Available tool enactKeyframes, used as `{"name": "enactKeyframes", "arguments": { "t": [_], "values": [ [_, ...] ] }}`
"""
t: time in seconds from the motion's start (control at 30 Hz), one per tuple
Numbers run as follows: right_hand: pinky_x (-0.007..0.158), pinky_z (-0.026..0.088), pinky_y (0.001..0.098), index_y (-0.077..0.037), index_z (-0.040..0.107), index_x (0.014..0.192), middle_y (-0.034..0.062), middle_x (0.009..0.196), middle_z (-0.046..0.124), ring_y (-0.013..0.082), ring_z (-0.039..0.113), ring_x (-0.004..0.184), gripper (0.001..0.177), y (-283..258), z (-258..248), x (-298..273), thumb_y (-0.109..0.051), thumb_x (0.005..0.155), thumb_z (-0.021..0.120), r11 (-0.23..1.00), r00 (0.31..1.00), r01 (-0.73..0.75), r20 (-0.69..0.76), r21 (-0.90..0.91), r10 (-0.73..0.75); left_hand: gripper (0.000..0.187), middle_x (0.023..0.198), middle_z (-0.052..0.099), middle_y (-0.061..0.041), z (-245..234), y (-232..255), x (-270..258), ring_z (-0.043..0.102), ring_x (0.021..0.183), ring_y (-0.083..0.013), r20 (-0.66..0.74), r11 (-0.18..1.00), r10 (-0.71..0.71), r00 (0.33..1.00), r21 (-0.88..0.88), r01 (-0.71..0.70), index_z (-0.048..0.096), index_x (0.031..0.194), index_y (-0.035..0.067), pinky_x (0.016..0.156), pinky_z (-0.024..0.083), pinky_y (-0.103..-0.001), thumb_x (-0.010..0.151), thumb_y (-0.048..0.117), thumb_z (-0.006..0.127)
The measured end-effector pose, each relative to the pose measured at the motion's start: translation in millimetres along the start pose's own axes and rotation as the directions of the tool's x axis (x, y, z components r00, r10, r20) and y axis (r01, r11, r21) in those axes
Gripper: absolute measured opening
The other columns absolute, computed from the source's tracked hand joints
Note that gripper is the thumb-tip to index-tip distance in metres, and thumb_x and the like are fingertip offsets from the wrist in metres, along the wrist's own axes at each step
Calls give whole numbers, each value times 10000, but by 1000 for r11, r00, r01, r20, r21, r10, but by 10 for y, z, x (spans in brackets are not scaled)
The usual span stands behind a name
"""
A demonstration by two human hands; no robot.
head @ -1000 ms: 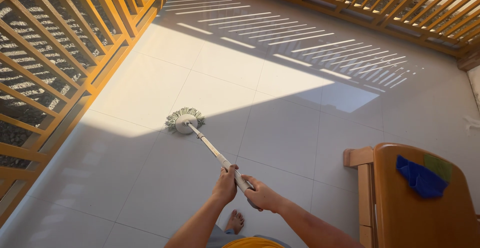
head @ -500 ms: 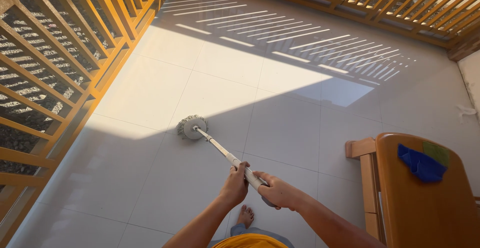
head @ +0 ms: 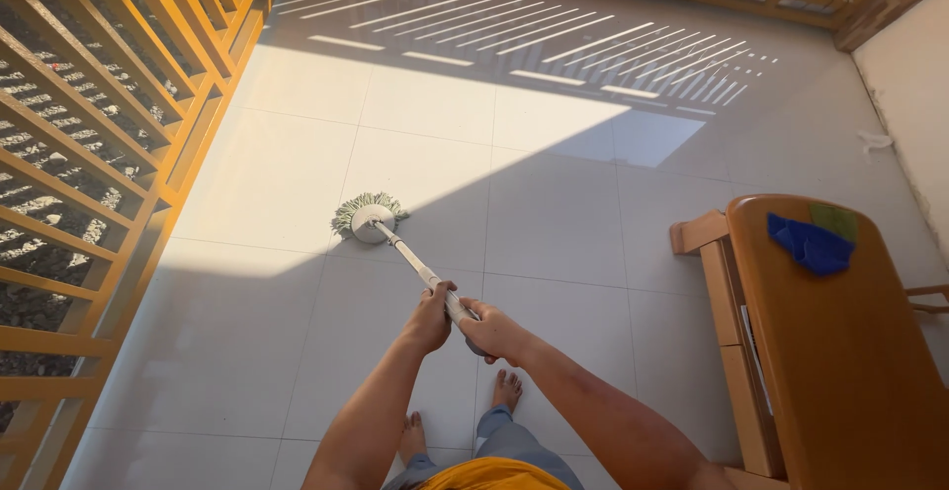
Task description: The person uses a spin mop to clean a tiled floor on a balcony. They move the mop back and forth across the surface, covering different areas systematically.
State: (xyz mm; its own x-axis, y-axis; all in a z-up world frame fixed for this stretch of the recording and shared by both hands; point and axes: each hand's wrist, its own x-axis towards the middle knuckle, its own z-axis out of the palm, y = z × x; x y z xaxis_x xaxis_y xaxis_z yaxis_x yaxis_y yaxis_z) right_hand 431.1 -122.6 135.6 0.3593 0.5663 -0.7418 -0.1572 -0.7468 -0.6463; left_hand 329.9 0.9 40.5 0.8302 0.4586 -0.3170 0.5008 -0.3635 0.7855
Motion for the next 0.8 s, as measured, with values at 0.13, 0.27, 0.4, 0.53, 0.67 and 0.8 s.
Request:
{"name": "enactKeyframes", "arguments": {
  "t": [0.13,0.27,0.4,0.53,0.67,0.8],
  "values": [
    [454,499,243,-121,373,1605,283,1236,578,191,588,676,734,-289,68,-640,-218,891,513,1000,1000,-16,-13,-19,16,535,1304,500,-320,-183,250,-359,618,1195,-539,42,999,23,999,-23,-22,389,1410,219,948,598,-550,951,-19,526],
    [480,503,263,-143,345,1623,321,1417,519,198,620,796,746,-570,142,-1544,-248,900,491,986,994,-108,1,-129,109,528,1310,487,-313,-74,413,-792,603,1220,-534,134,1000,6,991,-24,-2,364,1433,219,978,581,-550,974,5,515],
    [511,509,241,-117,344,1617,339,1455,494,177,596,733,738,-391,234,-1615,-239,902,485,986,991,-133,11,-102,135,523,1336,457,-335,55,346,-955,594,1228,-541,200,999,8,980,-43,1,342,1435,221,976,592,-544,991,1,508],
    [506,500,251,-110,361,1610,346,1402,519,189,587,714,736,-131,344,-1287,-243,899,496,993,994,-107,-18,-57,106,532,1345,452,-330,118,112,-797,603,1229,-530,193,999,13,981,-31,-7,334,1429,224,965,598,-543,985,-9,512],
    [676,572,386,-155,400,1602,294,1380,521,338,629,931,750,92,473,-590,-282,877,549,999,998,-30,-65,-42,27,537,1353,455,-333,-66,-145,-486,590,1238,-534,151,999,50,987,-14,-48,348,1426,220,938,599,-558,974,-16,517],
    [393,515,277,-120,400,1594,323,1176,614,200,600,528,738,229,673,-81,-252,880,536,998,994,48,-96,44,-43,527,1378,473,-332,-274,-268,-396,541,1298,-538,116,999,45,992,-36,-41,401,1389,223,1014,549,-552,956,-43,536]
  ]
}}
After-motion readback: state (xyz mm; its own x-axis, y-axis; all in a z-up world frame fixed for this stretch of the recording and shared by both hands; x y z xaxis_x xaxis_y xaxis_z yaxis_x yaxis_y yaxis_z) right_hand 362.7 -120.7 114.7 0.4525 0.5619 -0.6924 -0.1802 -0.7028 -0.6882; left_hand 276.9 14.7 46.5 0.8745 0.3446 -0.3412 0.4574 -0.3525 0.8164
